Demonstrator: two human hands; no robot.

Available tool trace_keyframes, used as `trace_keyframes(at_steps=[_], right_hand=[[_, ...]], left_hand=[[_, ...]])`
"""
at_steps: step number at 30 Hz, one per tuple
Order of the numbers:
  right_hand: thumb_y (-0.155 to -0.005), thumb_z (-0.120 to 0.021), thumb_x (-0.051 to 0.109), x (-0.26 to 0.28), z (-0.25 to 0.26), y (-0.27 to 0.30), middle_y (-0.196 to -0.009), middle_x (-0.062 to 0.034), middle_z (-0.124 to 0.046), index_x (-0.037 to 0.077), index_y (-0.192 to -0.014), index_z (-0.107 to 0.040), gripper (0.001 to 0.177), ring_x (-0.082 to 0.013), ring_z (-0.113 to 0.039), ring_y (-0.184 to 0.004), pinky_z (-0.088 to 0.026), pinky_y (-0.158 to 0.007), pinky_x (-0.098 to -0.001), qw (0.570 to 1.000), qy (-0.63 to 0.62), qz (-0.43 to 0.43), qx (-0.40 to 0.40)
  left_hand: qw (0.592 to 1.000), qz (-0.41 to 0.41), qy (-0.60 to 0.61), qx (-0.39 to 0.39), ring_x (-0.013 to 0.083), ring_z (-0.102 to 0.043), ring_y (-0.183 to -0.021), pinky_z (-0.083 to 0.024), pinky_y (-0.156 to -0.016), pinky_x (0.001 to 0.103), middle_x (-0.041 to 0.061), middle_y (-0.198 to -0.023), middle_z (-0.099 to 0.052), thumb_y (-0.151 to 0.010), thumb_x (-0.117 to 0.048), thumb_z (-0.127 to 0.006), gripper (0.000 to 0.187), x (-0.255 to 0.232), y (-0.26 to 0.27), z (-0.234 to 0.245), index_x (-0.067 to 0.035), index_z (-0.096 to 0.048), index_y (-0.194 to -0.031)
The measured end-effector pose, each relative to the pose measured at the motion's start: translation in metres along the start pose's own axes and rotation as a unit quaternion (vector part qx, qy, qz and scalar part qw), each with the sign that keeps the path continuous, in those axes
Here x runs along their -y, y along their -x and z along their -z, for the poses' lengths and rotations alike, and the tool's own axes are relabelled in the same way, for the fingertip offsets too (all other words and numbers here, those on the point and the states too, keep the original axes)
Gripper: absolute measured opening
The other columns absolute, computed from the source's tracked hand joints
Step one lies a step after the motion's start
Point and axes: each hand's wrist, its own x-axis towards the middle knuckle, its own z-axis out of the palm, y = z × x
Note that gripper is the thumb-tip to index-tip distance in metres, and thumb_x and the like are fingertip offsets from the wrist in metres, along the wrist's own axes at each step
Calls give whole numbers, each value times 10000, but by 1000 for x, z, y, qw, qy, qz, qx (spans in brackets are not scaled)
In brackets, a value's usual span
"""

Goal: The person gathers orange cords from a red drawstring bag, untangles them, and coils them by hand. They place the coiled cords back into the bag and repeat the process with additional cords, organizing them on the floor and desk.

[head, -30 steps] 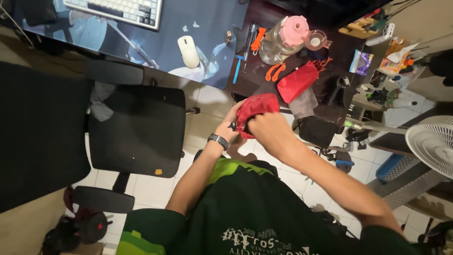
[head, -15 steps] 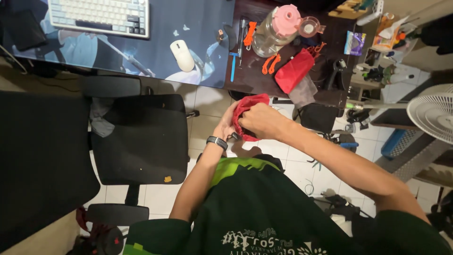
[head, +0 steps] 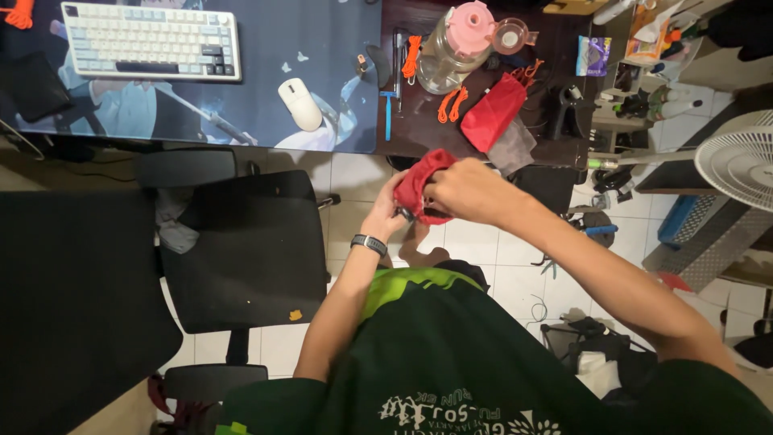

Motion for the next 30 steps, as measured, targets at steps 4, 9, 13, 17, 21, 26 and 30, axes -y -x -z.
trace_keyframes(at_steps=[4,9,13,17,21,26,30], right_hand=[[-783,-763,195,16,42,4,-796,-88,-718,92,-903,-748,159,-321,-673,-656,-513,-565,-431,997,-52,-54,-33],[-804,-791,221,17,84,31,-864,-76,-745,99,-1004,-769,235,-262,-711,-711,-533,-589,-380,985,-89,-110,-97],[-925,-756,138,-16,103,81,-934,-69,-750,56,-1125,-754,216,-132,-712,-792,-575,-702,-276,904,-270,-236,-231],[-1053,-736,137,-84,78,125,-952,-77,-722,17,-1157,-715,160,-113,-653,-754,-529,-663,-262,783,-407,-312,-351],[-1092,-717,167,-152,15,138,-944,-64,-710,18,-1134,-697,156,-111,-658,-752,-515,-643,-256,719,-462,-335,-396],[-1041,-697,221,-230,-90,142,-860,-26,-689,66,-1069,-683,159,-109,-656,-693,-493,-581,-252,585,-570,-422,-395],[-1047,-687,239,-279,-170,128,-848,-19,-685,61,-1033,-674,179,-102,-653,-696,-491,-594,-242,535,-621,-458,-342]], left_hand=[[994,-20,95,49,226,-727,-942,-593,-886,358,95,-1040,-753,-1047,-181,-642,172,7,-50,76,-36,-691,-1125],[988,-31,148,-6,214,-724,-962,-575,-938,377,81,-1026,-758,-1021,-178,-632,188,5,-39,65,-25,-696,-1110],[992,-127,-11,-2,176,-703,-1048,-530,-1021,350,47,-1122,-758,-934,-112,-616,243,9,-38,85,-99,-668,-1171],[995,-41,89,-12,227,-712,-1021,-545,-994,389,88,-1103,-759,-1017,-213,-591,227,-6,-17,55,-51,-706,-1126],[996,-70,53,-12,235,-707,-1046,-549,-1004,400,92,-1123,-752,-1042,-224,-556,240,-9,-13,69,-53,-696,-1138],[997,-75,24,-19,237,-707,-1052,-552,-1009,401,94,-1132,-751,-1053,-240,-521,277,-14,0,67,-47,-692,-1152],[996,-78,5,-38,240,-705,-1053,-554,-1004,407,86,-1133,-748,-1047,-250,-513,281,-19,13,57,-53,-693,-1137]])
